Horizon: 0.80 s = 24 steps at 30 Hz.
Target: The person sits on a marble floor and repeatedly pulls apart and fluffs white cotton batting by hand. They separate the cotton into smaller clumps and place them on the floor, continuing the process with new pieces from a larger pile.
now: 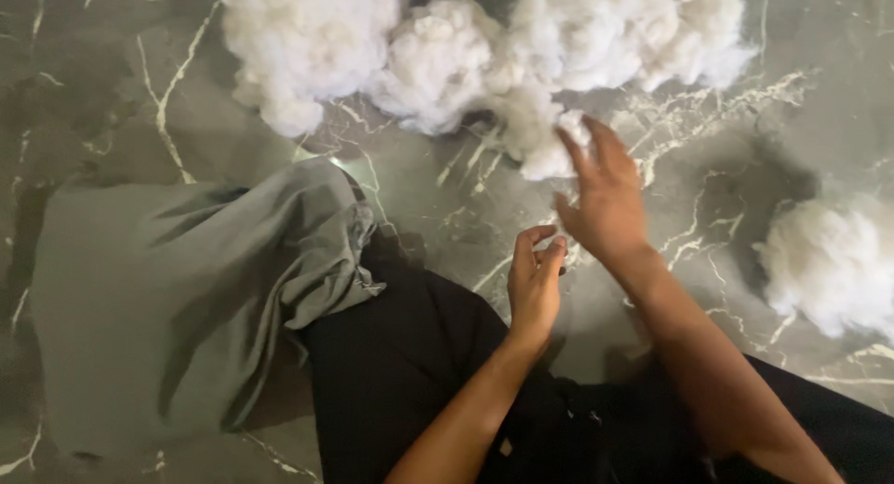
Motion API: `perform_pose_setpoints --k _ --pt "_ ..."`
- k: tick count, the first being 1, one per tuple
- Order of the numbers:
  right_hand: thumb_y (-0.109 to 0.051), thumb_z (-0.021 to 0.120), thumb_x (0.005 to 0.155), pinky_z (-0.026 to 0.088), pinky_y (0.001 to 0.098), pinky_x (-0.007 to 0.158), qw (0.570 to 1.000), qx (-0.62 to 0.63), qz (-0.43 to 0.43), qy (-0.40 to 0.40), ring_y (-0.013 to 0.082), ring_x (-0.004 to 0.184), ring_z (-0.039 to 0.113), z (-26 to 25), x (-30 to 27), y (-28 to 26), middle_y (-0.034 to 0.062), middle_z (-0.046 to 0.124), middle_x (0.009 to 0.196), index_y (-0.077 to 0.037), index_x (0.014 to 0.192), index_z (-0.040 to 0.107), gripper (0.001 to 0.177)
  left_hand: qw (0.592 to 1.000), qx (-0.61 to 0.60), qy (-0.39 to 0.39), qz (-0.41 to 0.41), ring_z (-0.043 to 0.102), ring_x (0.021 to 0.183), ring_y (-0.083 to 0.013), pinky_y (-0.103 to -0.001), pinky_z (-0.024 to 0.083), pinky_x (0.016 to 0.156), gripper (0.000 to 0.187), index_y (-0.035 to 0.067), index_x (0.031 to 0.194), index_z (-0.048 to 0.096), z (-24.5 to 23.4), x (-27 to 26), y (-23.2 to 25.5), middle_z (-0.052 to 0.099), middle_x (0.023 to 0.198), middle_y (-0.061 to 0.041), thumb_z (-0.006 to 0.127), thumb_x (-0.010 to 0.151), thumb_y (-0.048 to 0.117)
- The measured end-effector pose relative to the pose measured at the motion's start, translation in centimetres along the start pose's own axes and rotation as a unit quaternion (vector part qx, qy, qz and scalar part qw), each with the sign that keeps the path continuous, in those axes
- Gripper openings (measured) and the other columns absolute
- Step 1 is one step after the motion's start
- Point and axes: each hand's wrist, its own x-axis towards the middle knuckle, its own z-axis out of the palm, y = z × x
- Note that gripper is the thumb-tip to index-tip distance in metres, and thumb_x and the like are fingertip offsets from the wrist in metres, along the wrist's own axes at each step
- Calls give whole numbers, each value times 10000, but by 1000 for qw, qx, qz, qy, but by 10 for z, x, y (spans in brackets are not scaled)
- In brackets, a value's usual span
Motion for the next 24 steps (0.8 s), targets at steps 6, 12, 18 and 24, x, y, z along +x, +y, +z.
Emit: perform_pose_setpoints --k 6,12,18,24 --pt "-402 797 816 262 720 1066 991 -21 40 -125 437 1469 249 51 72 -26 120 266 1620 -254 1458 516 716 998 -17 56 6 596 941 -118 -271 494 842 412 83 1307 542 -2 5 6 643 1052 -45 578 996 350" --pt "-177 712 892 440 589 1075 998 -3 19 -63 364 1380 481 84 0 6 88 493 1519 -167 1254 677 364 992 -88 79 -53 505 939 -202 -381 402 734 548 102 1412 450 -2 20 -6 597 1136 -83 615 959 364" --pt "20 699 747 479 504 1050 988 147 -38 -19 380 1227 619 46 -94 4 191 673 1261 -64 1137 702 399 982 -99 100 -127 566 1161 -228 -345 474 945 717 100 1496 329 -8 35 -18 550 1354 -154 647 935 413" --pt "69 682 696 516 413 1026 918 373 80 -112 298 1211 640 3 -127 -23 171 662 1251 -25 1281 558 605 969 -165 -72 -169 632 989 -329 -377 521 821 654 -34 1411 529 -15 51 -45 613 1278 -188 733 886 297"
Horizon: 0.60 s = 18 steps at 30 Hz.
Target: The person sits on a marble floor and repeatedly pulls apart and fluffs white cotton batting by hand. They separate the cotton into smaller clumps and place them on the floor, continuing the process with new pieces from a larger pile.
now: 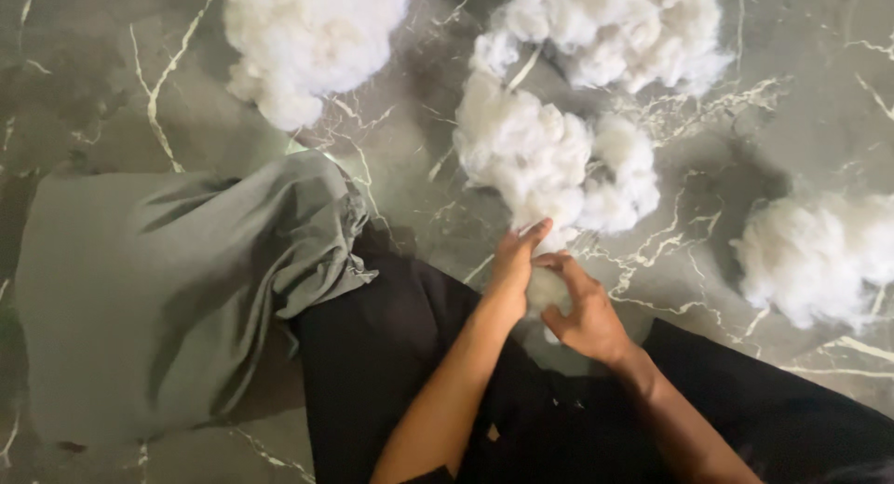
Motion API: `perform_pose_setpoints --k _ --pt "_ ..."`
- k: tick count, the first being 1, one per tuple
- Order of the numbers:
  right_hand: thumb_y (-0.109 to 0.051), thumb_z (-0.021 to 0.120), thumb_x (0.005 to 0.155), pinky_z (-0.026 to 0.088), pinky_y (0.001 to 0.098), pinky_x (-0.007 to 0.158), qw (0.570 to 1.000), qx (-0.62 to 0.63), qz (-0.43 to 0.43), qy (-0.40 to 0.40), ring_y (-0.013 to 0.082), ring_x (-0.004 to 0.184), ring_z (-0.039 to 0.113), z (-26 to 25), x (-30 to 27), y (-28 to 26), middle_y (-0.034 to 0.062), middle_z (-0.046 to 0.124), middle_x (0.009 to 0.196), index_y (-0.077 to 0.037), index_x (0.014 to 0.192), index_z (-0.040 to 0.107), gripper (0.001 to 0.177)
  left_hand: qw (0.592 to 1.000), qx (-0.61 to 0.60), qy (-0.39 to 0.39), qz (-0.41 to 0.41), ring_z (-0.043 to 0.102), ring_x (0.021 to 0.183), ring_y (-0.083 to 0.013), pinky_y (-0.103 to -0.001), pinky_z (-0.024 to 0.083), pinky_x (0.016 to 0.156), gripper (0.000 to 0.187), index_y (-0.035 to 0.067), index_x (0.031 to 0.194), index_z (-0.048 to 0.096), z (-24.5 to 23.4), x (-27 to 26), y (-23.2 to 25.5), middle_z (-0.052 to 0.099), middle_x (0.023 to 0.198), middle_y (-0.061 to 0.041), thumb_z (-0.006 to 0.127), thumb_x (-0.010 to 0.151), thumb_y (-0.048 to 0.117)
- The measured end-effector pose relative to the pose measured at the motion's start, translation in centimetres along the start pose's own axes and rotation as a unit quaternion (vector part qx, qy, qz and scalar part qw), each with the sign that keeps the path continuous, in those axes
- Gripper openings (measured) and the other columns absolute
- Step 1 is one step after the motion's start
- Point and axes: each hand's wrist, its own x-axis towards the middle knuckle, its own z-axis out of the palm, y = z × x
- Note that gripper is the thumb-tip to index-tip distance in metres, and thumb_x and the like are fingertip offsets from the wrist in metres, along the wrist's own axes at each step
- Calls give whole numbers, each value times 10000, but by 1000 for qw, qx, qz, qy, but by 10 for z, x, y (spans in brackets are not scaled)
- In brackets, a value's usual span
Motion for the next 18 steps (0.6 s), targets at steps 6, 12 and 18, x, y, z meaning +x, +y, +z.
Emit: perform_pose_setpoints --k 6,12,18 --pt "82 653 658 590 462 971 996 40 42 -66 317 1117 729 -41 -39 11 160 708 1269 -52 1270 634 626 972 -30 53 228 587 1206 -280 -415 511 975 674 46 1499 446 0 -17 44 564 1386 -173 722 900 183" --pt "-64 649 712 611 538 696 880 442 147 93 394 953 702 -86 -74 24 243 648 1191 -22 1337 528 637 846 297 161 411 171 1573 -340 -491 172 1256 883 87 1625 148 14 -33 59 174 1699 -225 696 968 303" --pt "-343 639 895 600 419 850 754 613 147 182 299 1050 653 -66 -74 61 166 624 1217 -13 1387 530 603 720 477 73 499 265 1577 -473 -633 348 1233 692 194 1572 350 40 -74 9 182 1699 -254 635 989 434"
